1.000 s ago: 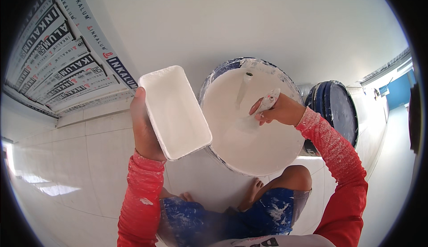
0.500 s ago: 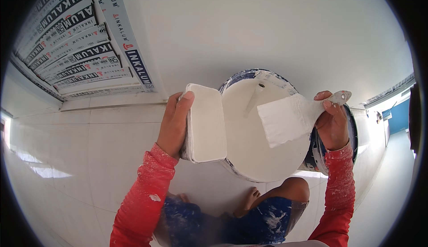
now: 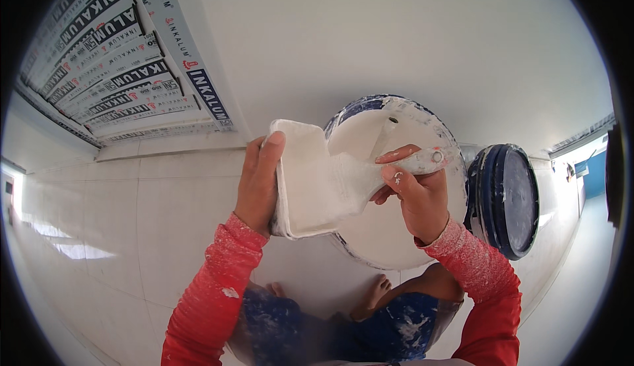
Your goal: The person moves two paint buckets and a paint tray on the floor, then uses a paintbrush to scoop white paint from a bucket and transfer it into the tray. The person repeatedly dips the brush and fills the tray with paint.
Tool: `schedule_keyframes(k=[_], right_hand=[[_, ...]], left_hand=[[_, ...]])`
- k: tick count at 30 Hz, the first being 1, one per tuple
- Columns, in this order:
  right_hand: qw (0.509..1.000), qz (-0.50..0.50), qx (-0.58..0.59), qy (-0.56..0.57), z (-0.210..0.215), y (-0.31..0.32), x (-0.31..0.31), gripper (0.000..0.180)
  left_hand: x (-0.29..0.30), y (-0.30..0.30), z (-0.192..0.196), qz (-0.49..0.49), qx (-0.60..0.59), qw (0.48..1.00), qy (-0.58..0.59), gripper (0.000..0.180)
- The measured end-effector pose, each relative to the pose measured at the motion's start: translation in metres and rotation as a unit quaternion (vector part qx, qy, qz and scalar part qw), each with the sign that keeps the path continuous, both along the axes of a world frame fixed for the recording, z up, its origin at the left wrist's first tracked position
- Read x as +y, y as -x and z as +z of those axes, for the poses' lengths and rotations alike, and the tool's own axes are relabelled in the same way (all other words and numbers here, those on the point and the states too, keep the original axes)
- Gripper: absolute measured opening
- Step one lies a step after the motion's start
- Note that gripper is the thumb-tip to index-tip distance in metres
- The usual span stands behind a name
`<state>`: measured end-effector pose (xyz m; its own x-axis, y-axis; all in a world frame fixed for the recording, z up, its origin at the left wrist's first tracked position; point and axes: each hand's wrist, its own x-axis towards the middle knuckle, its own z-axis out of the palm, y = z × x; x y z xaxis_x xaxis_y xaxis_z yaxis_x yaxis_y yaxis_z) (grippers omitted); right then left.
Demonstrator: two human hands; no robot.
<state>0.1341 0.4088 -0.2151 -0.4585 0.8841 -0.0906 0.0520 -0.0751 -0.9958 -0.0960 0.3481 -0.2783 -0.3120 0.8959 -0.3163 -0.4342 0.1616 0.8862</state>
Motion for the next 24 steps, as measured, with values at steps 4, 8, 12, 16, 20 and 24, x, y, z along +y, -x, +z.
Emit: schedule_keyframes(k=[4,8,12,16,20,24], right_hand=[[0.999,-0.019,0.031,-0.027,-0.001,-0.009,-0.008,0.019],[0.992,-0.106,0.062,-0.017,0.003,-0.023,-0.006,0.018],[0.992,-0.125,0.016,-0.031,0.008,-0.053,-0.003,0.019],[0.986,-0.159,-0.03,-0.043,0.008,-0.082,0.003,0.021],[0.992,-0.11,-0.049,-0.035,0.02,-0.104,0.008,0.027],[0.988,-0.071,-0.034,-0.136,0.025,-0.103,0.007,0.031]], left_hand=[[-0.001,0.001,0.0,0.007,0.005,1.0,0.007,0.066],[0.0,0.002,0.001,0.012,0.024,1.0,0.008,0.063],[0.0,0.002,0.003,0.006,-0.01,1.0,0.013,0.072],[0.001,0.003,0.003,0.011,-0.014,1.0,-0.003,0.079],[0.001,0.002,0.005,0.013,-0.003,1.0,-0.004,0.065],[0.0,0.001,0.009,0.015,-0.018,1.0,-0.007,0.077]])
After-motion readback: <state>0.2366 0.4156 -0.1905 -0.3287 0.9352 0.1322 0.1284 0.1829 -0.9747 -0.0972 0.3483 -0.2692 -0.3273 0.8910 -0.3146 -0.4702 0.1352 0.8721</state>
